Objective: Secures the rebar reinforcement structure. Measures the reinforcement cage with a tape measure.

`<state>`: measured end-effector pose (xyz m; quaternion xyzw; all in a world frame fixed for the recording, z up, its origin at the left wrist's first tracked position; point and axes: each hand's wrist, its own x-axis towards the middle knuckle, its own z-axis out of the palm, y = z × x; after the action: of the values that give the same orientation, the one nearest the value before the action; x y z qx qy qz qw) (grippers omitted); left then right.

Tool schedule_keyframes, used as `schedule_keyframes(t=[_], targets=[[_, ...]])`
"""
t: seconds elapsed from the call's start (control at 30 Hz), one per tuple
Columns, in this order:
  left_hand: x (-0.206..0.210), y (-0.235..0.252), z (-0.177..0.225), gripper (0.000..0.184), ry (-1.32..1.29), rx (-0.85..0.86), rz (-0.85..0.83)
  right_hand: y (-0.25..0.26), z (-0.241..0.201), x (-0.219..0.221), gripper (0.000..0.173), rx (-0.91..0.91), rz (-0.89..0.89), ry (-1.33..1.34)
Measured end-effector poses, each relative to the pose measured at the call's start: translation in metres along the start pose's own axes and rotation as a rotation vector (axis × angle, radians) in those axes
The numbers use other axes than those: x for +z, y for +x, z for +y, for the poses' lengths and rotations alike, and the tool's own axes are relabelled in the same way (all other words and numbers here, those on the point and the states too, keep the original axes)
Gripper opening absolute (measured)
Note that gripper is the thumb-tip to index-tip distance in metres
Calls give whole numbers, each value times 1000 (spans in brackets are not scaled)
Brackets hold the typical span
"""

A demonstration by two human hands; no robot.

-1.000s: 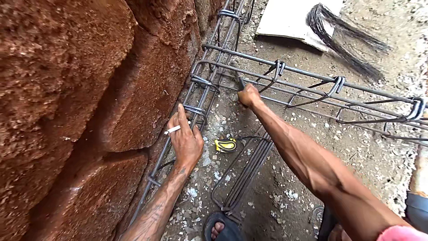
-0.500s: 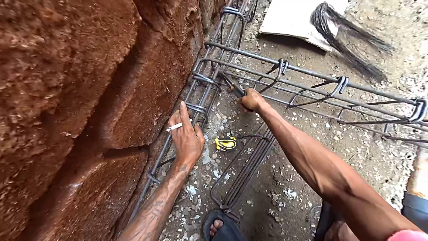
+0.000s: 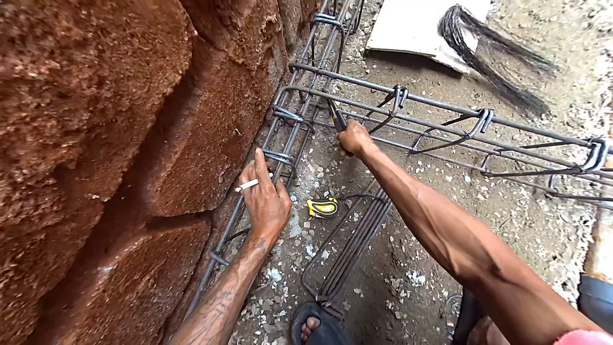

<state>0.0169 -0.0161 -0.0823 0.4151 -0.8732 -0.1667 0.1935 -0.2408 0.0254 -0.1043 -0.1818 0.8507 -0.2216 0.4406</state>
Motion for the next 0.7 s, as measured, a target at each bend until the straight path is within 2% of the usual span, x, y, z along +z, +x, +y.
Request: schedule_keyframes(t=[0.1,0.23,0.33,0.4,0.47,0.57,0.7], targets=[[3,0,1,71,4,5,9,-5,10,-2,32,-113,-76,-97],[1,0,-1,71,-4,9,18,-8,2,8,30,-20,-30,-112],[2,-2,-1,72,-7,6,8,-13,10,14,35,-86,-70,-144],[1,-1,-1,72,1,2,11,0,15,5,33,-58,-65,-133],[1,0,0,72,3,4,7,-8,8,3,31,-41,-56,-131],[2,0,2,70,-17,1,8,-13,8,5,34,-118,-80,-188],[2,-1,0,70,-8,13,17,-10,4,6,31,-49,-45,-146]])
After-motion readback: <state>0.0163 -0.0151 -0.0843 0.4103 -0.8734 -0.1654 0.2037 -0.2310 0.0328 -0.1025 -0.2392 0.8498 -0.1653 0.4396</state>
